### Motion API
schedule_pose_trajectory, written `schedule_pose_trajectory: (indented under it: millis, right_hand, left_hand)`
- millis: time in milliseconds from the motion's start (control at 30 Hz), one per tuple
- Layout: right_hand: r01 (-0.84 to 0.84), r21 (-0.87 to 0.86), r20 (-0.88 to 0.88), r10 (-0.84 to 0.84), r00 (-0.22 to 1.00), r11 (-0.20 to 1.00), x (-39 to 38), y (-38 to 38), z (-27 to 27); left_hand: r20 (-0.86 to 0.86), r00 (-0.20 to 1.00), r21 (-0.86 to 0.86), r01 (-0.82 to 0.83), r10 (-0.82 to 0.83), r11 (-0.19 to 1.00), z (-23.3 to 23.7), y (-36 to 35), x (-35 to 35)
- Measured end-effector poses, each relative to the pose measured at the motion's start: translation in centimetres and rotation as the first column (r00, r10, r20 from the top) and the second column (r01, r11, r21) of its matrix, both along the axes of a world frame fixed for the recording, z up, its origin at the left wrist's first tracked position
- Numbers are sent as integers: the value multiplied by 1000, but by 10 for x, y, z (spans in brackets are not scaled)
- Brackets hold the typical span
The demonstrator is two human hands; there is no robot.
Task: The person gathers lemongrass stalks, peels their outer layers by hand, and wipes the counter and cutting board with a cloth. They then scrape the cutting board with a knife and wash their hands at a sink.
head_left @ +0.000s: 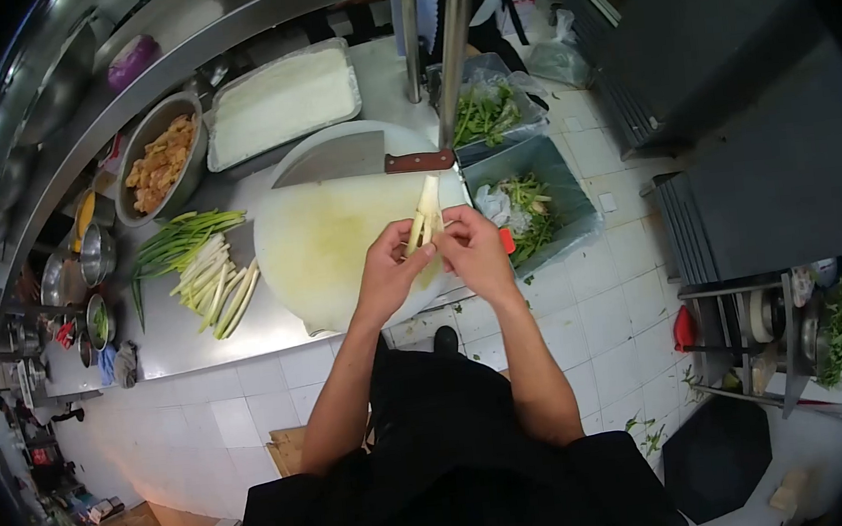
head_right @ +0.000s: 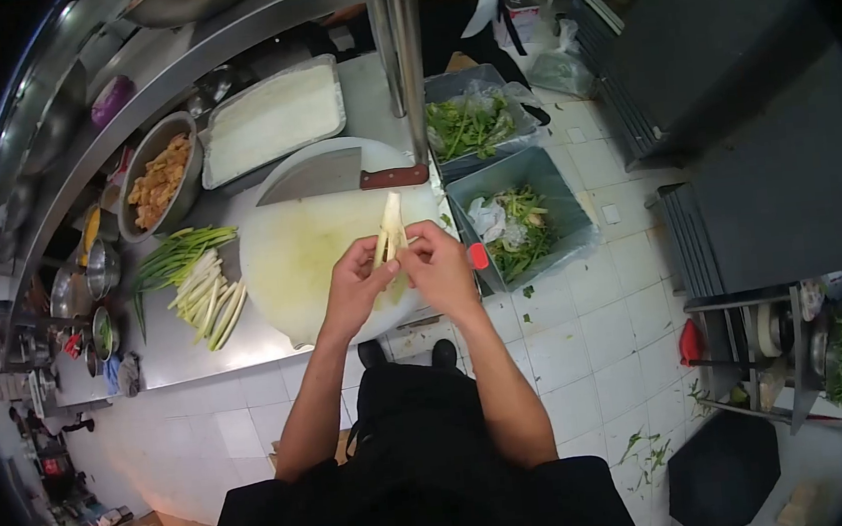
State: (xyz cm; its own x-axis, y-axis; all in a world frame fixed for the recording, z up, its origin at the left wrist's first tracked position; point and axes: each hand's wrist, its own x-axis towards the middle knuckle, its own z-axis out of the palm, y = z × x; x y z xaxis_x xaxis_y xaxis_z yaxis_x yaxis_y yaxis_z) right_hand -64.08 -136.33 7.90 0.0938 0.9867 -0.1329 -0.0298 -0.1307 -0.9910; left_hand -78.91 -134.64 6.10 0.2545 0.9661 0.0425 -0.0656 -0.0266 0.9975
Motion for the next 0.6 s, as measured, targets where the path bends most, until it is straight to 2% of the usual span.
schedule_pose_trajectory:
  millis: [67,133,200,267,333,400,433,500,533,600]
  right_hand:
    - [-26,50,36,24,999,998,12,4,-9]
    - [-28,-5,94,29,995,1000,26,7,-2]
    - [-32,-19,68,34,997,999,40,5,0]
    - [112,13,65,-113,992,994,57,2,6]
    - [278,188,59,-293,954,942,79,0,7]
    - [374,199,68,-394,917,906,113,2,0]
    - [371,202,65,-390,918,906,129,9,-9]
    - [341,80,481,-336,810,936,147,20,-23]
    - [343,78,482,-337,809,936,146,15,-25]
    - [194,318,679,-366,637,928,140,12,-20]
  left_hand:
    - [18,990,-230,139,-138,963,3,3,-7]
    - [4,992,-261,119,-122,958,3,7,-9]
    - [174,974,-379,200,-142,904,3,11,-14]
    - [224,961,-409,243,-161,879,4,13,-22]
    - [277,944,-429,288,-179,856,7,13,-22]
    - [395,911,-453,308,-121,837,14,10,-23]
    - [393,912,-449,304,-119,840,14,11,-23]
    - [449,884,-460,356,-132,813,14,9,-21]
    - [450,883,-462,358,-133,812,13,5,-22]
    - [415,889,-457,388,-194,800,12,8,-20]
